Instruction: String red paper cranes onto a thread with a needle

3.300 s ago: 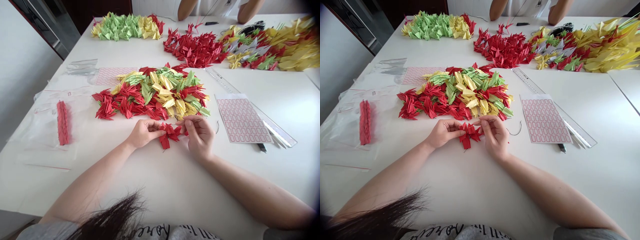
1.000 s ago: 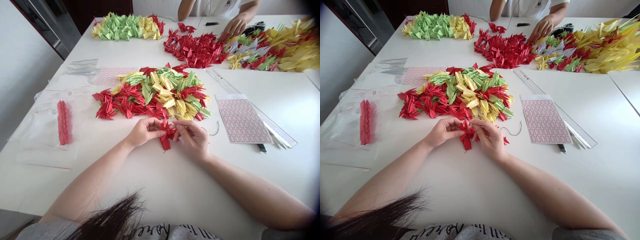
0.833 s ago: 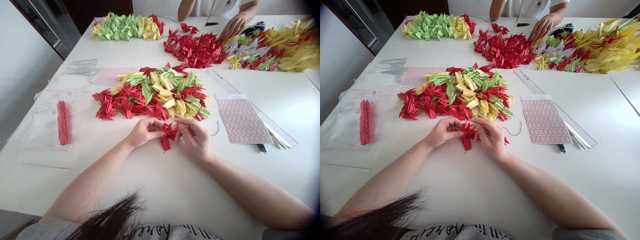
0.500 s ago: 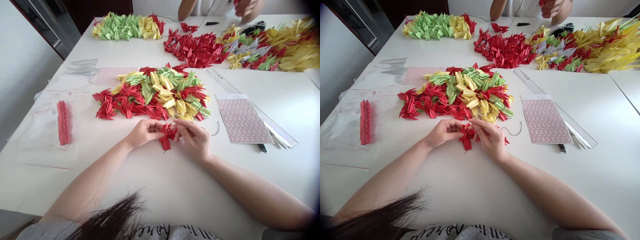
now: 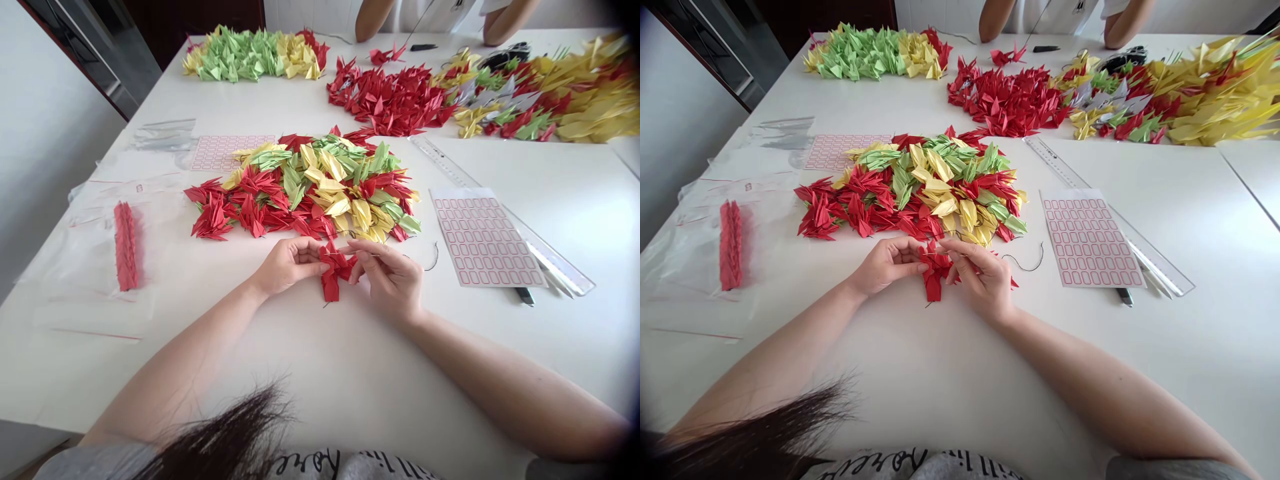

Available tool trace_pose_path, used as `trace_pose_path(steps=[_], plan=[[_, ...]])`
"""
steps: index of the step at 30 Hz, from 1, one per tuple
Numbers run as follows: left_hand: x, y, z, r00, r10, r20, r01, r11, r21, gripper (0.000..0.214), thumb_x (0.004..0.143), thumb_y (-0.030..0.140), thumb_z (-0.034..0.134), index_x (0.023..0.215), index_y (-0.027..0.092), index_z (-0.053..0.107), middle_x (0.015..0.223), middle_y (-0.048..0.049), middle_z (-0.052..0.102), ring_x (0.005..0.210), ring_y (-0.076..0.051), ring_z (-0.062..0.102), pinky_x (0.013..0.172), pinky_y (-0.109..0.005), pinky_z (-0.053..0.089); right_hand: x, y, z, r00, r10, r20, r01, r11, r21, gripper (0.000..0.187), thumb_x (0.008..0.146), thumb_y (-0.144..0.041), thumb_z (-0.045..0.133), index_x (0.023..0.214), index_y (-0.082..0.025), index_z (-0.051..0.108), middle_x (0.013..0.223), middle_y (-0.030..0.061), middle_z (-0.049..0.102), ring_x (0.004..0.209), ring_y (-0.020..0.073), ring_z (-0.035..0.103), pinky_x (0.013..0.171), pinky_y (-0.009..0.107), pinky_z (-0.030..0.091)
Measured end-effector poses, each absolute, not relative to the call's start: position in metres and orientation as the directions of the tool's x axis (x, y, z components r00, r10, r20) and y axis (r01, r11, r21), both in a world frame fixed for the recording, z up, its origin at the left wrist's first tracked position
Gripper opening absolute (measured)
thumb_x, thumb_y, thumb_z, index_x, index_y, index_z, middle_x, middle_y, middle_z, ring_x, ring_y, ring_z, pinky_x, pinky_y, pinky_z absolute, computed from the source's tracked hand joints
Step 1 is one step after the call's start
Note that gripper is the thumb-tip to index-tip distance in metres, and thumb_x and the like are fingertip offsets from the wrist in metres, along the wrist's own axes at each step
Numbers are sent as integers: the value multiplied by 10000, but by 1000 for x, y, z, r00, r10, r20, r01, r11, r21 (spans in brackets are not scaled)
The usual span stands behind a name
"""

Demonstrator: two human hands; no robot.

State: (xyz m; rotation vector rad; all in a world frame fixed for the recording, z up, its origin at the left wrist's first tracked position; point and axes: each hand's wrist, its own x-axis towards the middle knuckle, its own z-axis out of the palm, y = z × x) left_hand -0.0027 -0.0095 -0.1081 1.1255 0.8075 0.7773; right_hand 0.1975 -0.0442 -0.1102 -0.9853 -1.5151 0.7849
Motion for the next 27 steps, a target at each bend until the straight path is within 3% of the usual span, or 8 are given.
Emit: trace_pose_path(steps=[9, 13, 16, 18, 21, 23, 27], plan=[[-1, -10, -104, 419, 893, -163, -142, 242, 960, 395, 649, 357, 912, 911, 134, 717, 921, -72, 770, 883, -184, 716, 874, -343, 556, 197, -43, -109, -52, 910, 411, 150, 414, -898, 209, 999, -278, 567, 1098, -247, 749, 943, 34, 782, 478, 86, 633, 494, 259, 586], [2, -11, -105, 312, 946, -91, -106, 129, 986, 388, 646, 414, 902, 810, 147, 673, 811, -26, 716, 788, -149, 669, 785, -297, 539, 197, -43, -110, -28, 881, 473, 168, 470, -866, 216, 1010, -261, 542, 1091, -254, 743, 992, 47, 784, 492, 98, 652, 495, 270, 589], [4, -13, -106, 241, 970, -38, -32, 47, 998, 399, 651, 459, 886, 759, 156, 650, 748, -9, 678, 706, -128, 616, 686, -263, 509, 200, -44, -110, -66, 803, 592, 231, 589, -774, 245, 1010, -206, 522, 1089, -269, 745, 980, 44, 780, 496, 101, 655, 514, 278, 601], [4, -14, -106, 247, 969, -33, -1, 34, 999, 388, 663, 473, 873, 747, 160, 659, 732, -12, 676, 681, -127, 602, 647, -252, 495, 204, -44, -108, -181, 709, 681, 280, 701, -656, 296, 1000, -157, 511, 1128, -290, 741, 1011, 45, 776, 563, 113, 692, 563, 283, 627], [4, -17, -105, 280, 959, -49, 26, 43, 999, 338, 693, 456, 858, 762, 164, 702, 736, -23, 696, 685, -141, 617, 641, -259, 500, 207, -46, -105, -363, 552, 751, 335, 829, -447, 389, 974, -96, 516, 1231, -325, 698, 1091, 46, 771, 723, 142, 747, 618, 277, 641], [4, -18, -104, 294, 955, -37, 42, 25, 999, 292, 714, 432, 849, 792, 172, 741, 771, -36, 719, 728, -162, 648, 679, -278, 519, 207, -47, -104, -391, 496, 775, 358, 858, -369, 420, 958, -76, 536, 1276, -317, 666, 1077, 55, 772, 771, 158, 755, 612, 278, 633], [3, -18, -107, 308, 950, 49, 43, -66, 997, 216, 754, 411, 829, 816, 207, 800, 865, -68, 745, 822, -195, 688, 735, -314, 539, 204, -46, -107, -253, 560, 789, 311, 819, -482, 428, 970, -50, 472, 1273, -299, 645, 951, 37, 761, 616, 128, 717, 594, 286, 617]])
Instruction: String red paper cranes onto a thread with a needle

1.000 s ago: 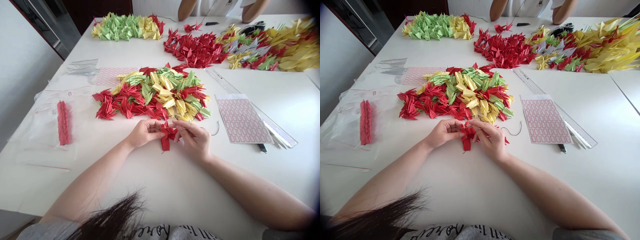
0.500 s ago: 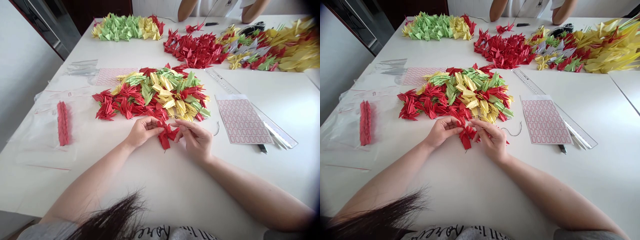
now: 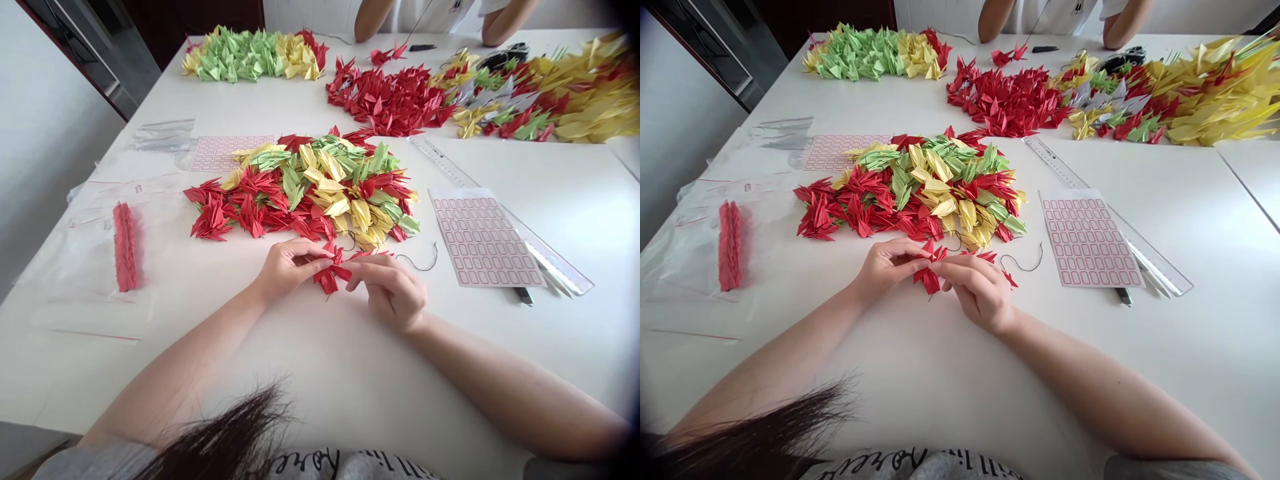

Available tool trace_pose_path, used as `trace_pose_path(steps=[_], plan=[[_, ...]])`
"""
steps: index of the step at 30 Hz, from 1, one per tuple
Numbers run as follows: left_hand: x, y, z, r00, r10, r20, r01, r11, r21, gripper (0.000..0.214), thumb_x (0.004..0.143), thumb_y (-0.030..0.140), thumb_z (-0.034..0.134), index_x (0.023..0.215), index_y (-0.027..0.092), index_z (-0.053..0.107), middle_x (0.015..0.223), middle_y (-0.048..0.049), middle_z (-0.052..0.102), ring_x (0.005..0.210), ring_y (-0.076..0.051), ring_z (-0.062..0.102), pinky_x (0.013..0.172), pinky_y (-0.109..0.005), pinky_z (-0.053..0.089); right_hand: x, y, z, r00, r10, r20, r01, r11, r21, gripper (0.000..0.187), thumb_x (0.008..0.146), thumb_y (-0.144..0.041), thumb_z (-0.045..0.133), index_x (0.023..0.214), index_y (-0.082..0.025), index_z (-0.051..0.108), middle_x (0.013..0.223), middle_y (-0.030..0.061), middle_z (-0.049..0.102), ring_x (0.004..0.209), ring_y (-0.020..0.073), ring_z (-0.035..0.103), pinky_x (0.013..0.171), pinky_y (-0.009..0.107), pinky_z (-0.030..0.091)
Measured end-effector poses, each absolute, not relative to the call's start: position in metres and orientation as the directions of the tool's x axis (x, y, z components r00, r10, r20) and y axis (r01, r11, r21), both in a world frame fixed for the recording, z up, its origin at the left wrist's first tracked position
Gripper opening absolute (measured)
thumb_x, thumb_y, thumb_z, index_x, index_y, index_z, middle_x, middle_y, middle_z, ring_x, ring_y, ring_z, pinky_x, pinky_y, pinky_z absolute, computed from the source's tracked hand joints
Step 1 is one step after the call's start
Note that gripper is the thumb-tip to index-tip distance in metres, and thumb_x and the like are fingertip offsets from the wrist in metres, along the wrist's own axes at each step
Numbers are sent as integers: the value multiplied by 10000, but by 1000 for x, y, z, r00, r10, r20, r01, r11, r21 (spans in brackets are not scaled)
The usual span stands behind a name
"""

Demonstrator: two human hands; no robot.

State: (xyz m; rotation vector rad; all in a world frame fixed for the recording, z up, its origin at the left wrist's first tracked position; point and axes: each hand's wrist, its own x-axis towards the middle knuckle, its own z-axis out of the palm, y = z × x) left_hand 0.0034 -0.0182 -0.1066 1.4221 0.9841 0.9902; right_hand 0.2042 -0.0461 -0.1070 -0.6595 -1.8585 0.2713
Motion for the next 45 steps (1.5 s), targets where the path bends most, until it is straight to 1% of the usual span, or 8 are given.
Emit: trace_pose_path(steps=[2, 6, 16, 23, 31, 37, 41, 45], plan=[[3, -18, -109, 321, 943, 84, 31, -99, 995, 193, 771, 408, 824, 836, 226, 818, 888, -76, 745, 832, -196, 693, 725, -316, 540, 203, -45, -110, -183, 616, 766, 265, 781, -565, 389, 988, -69, 445, 1227, -295, 652, 924, 23, 753, 540, 109, 686, 589, 294, 609], [4, -19, -112, 340, 933, 118, 30, -137, 990, 213, 791, 430, 812, 870, 233, 832, 904, -87, 748, 819, -191, 694, 706, -311, 535, 202, -44, -113, -143, 677, 722, 220, 733, -643, 325, 1001, -85, 452, 1167, -269, 662, 931, 30, 744, 550, 111, 693, 574, 290, 580], [4, -18, -113, 370, 907, 203, 54, -239, 969, 280, 830, 463, 773, 874, 194, 836, 812, -89, 744, 718, -158, 658, 635, -275, 507, 202, -41, -114, -178, 660, 730, 230, 749, -621, 314, 998, -70, 468, 1164, -247, 667, 862, 14, 722, 528, 97, 665, 559, 263, 565], [3, -18, -115, 376, 900, 220, 53, -258, 965, 257, 838, 442, 770, 908, 205, 840, 815, -85, 745, 698, -146, 657, 619, -262, 506, 200, -43, -113, -135, 664, 736, 177, 747, -641, 340, 999, -48, 451, 1176, -255, 655, 943, 25, 744, 533, 97, 677, 543, 263, 550], [3, -18, -115, 399, 894, 204, 62, -248, 967, 248, 850, 432, 761, 918, 207, 838, 837, -87, 747, 709, -152, 669, 626, -267, 519, 200, -43, -114, -145, 743, 653, 226, 668, -709, 239, 1020, -116, 458, 1092, -239, 650, 904, 3, 737, 482, 76, 638, 496, 234, 524], [3, -19, -113, 421, 884, 202, 96, -265, 959, 245, 855, 430, 752, 875, 201, 838, 830, -87, 745, 708, -155, 650, 642, -285, 502, 200, -43, -114, -125, 767, 629, 224, 639, -736, 220, 1046, -156, 430, 1100, -234, 629, 862, -2, 700, 466, 56, 604, 473, 213, 511], [3, -18, -111, 368, 920, 135, 88, -179, 980, 296, 821, 470, 773, 830, 178, 815, 824, -87, 747, 727, -166, 650, 645, -281, 504, 199, -43, -114, -47, 739, 672, 183, 668, -721, 248, 1034, -149, 467, 1139, -241, 672, 827, 0, 710, 599, 101, 707, 556, 232, 603], [0, -13, -107, 324, 946, 11, -60, 9, 998, 361, 792, 515, 785, 801, 156, 744, 772, -50, 725, 698, -145, 647, 663, -263, 519, 198, -44, -113, -35, 744, 667, 182, 661, -728, 266, 1017, -139, 500, 1142, -241, 711, 999, 45, 774, 821, 161, 776, 677, 285, 680]])
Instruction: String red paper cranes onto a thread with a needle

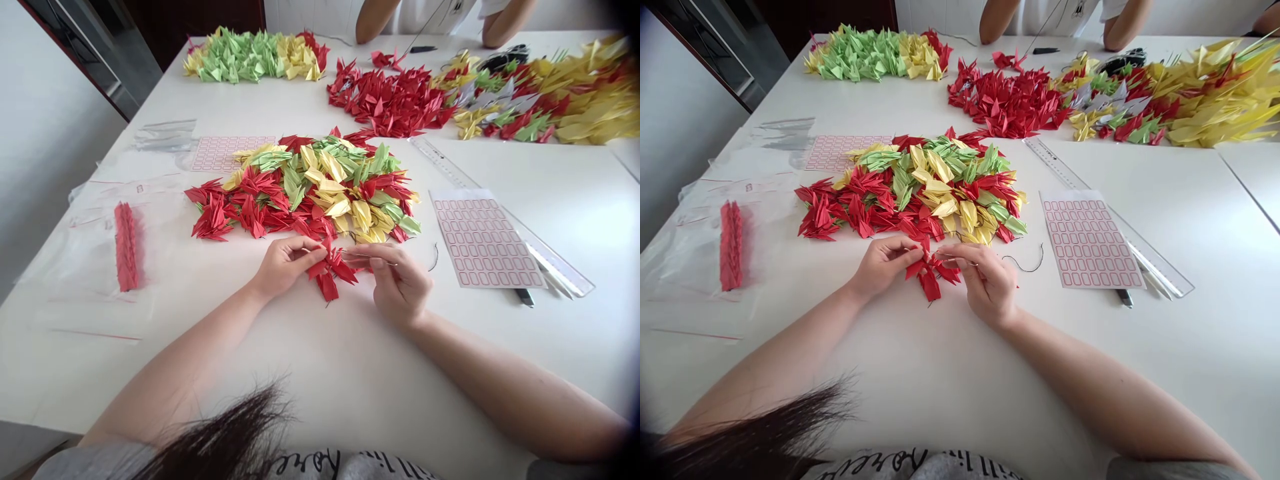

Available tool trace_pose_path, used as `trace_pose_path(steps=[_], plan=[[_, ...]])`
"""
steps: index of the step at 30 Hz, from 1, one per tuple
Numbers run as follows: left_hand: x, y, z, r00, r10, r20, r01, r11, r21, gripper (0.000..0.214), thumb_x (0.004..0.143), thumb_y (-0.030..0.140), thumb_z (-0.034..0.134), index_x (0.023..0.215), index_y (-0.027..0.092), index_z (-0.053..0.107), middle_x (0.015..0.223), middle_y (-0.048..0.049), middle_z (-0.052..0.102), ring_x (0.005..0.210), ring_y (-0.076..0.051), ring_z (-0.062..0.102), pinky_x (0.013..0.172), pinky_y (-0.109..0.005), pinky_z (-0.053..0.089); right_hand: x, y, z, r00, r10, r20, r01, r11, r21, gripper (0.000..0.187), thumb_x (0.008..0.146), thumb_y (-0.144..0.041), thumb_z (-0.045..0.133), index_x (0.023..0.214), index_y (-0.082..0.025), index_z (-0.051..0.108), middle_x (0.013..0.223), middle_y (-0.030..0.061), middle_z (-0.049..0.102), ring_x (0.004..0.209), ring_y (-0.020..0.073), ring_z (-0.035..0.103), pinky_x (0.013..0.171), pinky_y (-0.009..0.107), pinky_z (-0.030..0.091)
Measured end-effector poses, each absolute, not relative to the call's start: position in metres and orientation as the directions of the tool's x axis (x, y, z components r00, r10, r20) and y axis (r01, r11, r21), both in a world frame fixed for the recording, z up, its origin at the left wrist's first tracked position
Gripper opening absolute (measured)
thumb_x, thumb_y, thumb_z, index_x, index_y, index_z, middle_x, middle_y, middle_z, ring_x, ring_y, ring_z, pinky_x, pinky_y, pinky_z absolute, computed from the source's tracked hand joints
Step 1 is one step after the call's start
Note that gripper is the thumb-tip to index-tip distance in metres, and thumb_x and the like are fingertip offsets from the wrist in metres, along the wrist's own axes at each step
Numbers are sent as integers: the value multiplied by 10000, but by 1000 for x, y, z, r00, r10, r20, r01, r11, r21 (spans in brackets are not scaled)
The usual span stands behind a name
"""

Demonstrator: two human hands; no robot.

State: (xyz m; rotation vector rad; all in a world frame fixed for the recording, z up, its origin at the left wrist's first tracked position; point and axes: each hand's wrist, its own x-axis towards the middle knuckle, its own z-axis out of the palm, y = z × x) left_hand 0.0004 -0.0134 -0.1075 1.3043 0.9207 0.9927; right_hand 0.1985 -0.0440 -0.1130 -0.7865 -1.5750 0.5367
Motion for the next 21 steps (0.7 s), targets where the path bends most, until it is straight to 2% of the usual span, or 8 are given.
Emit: trace_pose_path(steps=[3, 8, 13, 21], plan=[[-2, -10, -105, 381, 923, -59, -191, 141, 971, 384, 790, 523, 787, 786, 153, 685, 724, -19, 683, 659, -126, 640, 670, -259, 526, 199, -44, -112, -108, 740, 664, 224, 669, -709, 283, 997, -102, 525, 1150, -248, 713, 1008, 32, 793, 851, 161, 783, 753, 288, 684], [-4, -9, -106, 477, 870, -126, -214, 254, 943, 373, 826, 502, 760, 791, 147, 649, 722, -15, 670, 631, -110, 624, 664, -244, 513, 198, -46, -110, -185, 752, 633, 211, 660, -721, 330, 1001, -55, 488, 1188, -244, 683, 1022, 16, 797, 895, 140, 782, 800, 253, 678], [-5, -9, -106, 505, 849, -152, -221, 297, 929, 370, 812, 492, 775, 777, 151, 633, 717, -4, 657, 622, -104, 611, 666, -242, 508, 198, -48, -110, -180, 762, 621, 162, 646, -746, 308, 1015, -78, 474, 1187, -236, 675, 1053, 27, 792, 834, 134, 785, 766, 251, 687], [-3, -10, -103, 496, 855, -151, -188, 276, 943, 380, 804, 496, 777, 760, 149, 628, 706, 0, 632, 626, -107, 597, 658, -251, 478, 201, -47, -116, -203, 762, 615, 166, 646, -745, 304, 1032, -119, 457, 1224, -253, 650, 1040, 45, 787, 859, 163, 784, 749, 311, 701]])
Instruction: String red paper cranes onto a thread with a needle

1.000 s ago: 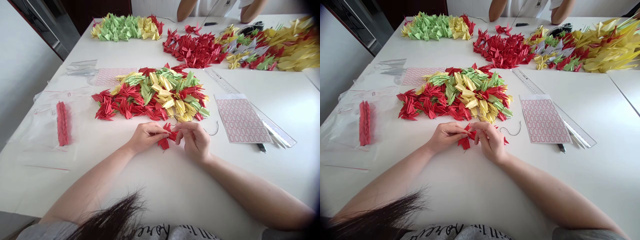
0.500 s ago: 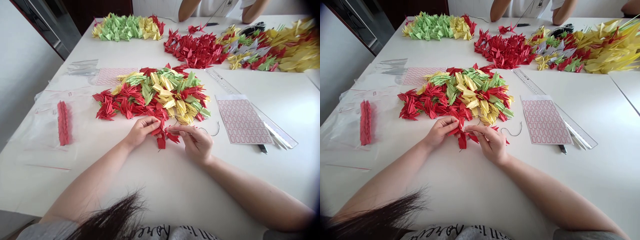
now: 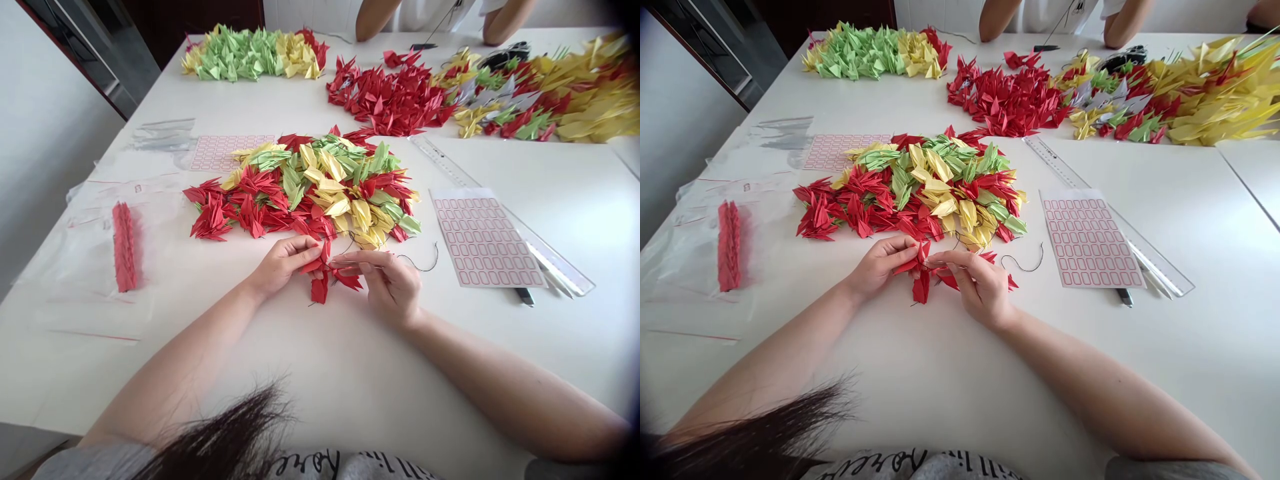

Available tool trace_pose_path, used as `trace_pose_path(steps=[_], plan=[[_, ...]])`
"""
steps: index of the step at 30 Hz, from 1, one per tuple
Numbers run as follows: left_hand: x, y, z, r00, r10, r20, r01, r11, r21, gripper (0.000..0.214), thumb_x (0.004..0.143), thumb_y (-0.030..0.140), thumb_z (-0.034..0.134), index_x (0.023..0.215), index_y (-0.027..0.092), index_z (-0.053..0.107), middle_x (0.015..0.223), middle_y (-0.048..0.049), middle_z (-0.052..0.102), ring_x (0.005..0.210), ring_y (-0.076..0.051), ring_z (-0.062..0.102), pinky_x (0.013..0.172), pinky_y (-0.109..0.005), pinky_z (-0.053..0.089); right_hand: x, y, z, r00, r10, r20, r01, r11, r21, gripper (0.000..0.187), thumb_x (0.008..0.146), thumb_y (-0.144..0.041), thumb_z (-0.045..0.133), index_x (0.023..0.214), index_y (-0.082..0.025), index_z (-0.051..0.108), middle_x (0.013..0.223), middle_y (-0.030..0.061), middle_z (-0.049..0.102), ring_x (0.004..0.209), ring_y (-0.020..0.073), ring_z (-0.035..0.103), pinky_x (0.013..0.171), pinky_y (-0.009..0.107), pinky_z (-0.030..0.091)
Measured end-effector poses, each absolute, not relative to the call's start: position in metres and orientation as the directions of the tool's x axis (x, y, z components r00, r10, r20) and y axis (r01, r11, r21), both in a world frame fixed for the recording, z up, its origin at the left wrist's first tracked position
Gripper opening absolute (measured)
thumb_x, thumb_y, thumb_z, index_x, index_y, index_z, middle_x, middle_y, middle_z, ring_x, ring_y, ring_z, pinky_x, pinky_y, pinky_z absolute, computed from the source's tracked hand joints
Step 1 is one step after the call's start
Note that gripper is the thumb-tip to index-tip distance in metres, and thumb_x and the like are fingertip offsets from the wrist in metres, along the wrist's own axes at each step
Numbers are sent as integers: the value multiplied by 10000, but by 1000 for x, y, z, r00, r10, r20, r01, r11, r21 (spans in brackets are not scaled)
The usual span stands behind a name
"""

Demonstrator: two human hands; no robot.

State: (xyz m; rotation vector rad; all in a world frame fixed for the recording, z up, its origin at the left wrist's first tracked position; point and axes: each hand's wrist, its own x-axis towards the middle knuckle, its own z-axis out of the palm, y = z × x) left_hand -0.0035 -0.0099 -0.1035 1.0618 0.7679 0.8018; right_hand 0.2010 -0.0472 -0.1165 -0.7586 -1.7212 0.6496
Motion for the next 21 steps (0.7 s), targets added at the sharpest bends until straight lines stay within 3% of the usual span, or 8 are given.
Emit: trace_pose_path(steps=[9, 21], plan=[[-3, -12, -102, 496, 856, -148, -132, 243, 961, 382, 831, 507, 748, 787, 144, 640, 730, -18, 629, 664, -124, 593, 668, -270, 477, 199, -47, -113, -202, 753, 626, 127, 654, -746, 315, 1033, -94, 440, 1213, -249, 647, 1012, 40, 787, 893, 159, 783, 780, 307, 699], [0, -14, -101, 559, 819, -131, -110, 230, 967, 377, 789, 477, 805, 829, 120, 689, 678, -28, 665, 547, -86, 538, 554, -233, 445, 199, -45, -116, -125, 791, 599, 159, 612, -775, 260, 1043, -144, 449, 1155, -243, 663, 998, 28, 782, 882, 146, 781, 789, 291, 695]])
